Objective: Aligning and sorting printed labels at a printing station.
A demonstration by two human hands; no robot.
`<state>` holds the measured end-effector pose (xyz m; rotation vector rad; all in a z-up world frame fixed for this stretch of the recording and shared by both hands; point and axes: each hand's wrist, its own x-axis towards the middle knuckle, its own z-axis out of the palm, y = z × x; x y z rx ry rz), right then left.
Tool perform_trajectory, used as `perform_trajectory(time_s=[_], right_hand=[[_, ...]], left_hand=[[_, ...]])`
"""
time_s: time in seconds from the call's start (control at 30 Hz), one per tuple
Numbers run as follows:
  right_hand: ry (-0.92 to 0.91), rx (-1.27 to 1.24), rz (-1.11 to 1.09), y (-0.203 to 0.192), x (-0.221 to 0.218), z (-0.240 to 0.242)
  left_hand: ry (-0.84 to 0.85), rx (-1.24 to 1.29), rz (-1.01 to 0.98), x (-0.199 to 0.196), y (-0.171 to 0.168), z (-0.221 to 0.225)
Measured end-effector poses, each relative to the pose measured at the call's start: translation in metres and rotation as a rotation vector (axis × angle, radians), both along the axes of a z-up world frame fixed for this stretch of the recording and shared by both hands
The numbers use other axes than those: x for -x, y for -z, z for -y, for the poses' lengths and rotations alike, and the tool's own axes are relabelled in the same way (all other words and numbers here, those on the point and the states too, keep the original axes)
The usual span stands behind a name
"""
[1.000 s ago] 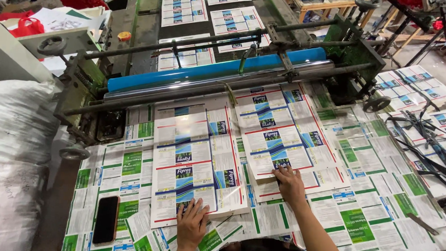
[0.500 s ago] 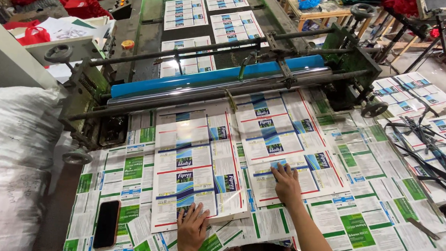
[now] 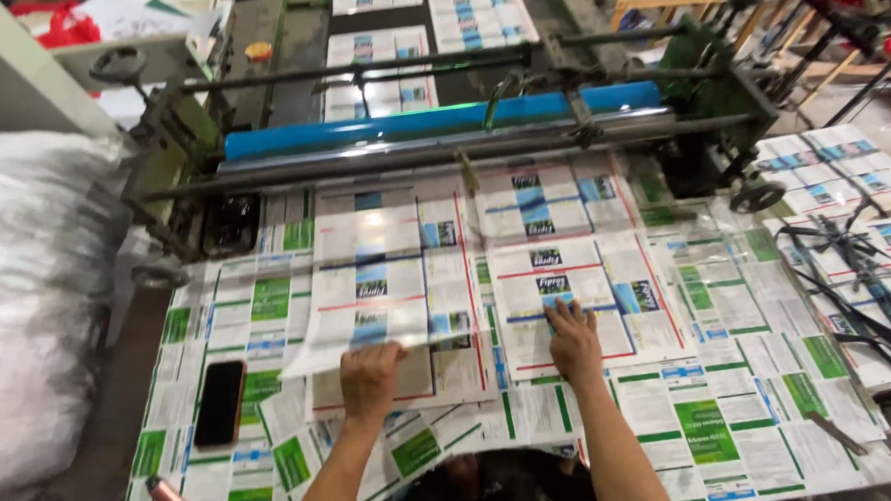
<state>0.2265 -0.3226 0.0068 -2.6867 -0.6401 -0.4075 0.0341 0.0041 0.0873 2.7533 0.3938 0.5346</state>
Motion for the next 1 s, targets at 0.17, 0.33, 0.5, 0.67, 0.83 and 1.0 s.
perform_trajectory(time_s=[0.17, 0.33, 0.5, 0.67, 0.83, 1.0], right_hand=[[0.014, -0.022, -0.01, -0.004, 0.002, -0.001], [0.013, -0.015, -0.008, 0.003, -0.001, -0.001], [0.038, -0.038, -0.037, 0.002, 0.0, -0.001], [0.03, -0.043, -0.013, 0.006, -0.001, 0.0], [0.032, -0.059, -0.003, 0.017, -0.006, -0.002], [0.134, -0.091, 0.0, 0.012, -0.004, 0.001]], left_hand=[[0.142, -0.196, 0.343, 0.03, -0.03, 0.025], [0.147, -0.078, 0.151, 0.047, 0.046, 0.023], [0.162, -0.084, 0.163, 0.039, 0.061, 0.018], [0.151, -0.161, 0.169, 0.022, 0.068, 0.008], [0.163, -0.177, 0.183, 0.004, 0.072, -0.002], [0.158, -0.19, 0.173, -0.021, 0.086, -0.02]])
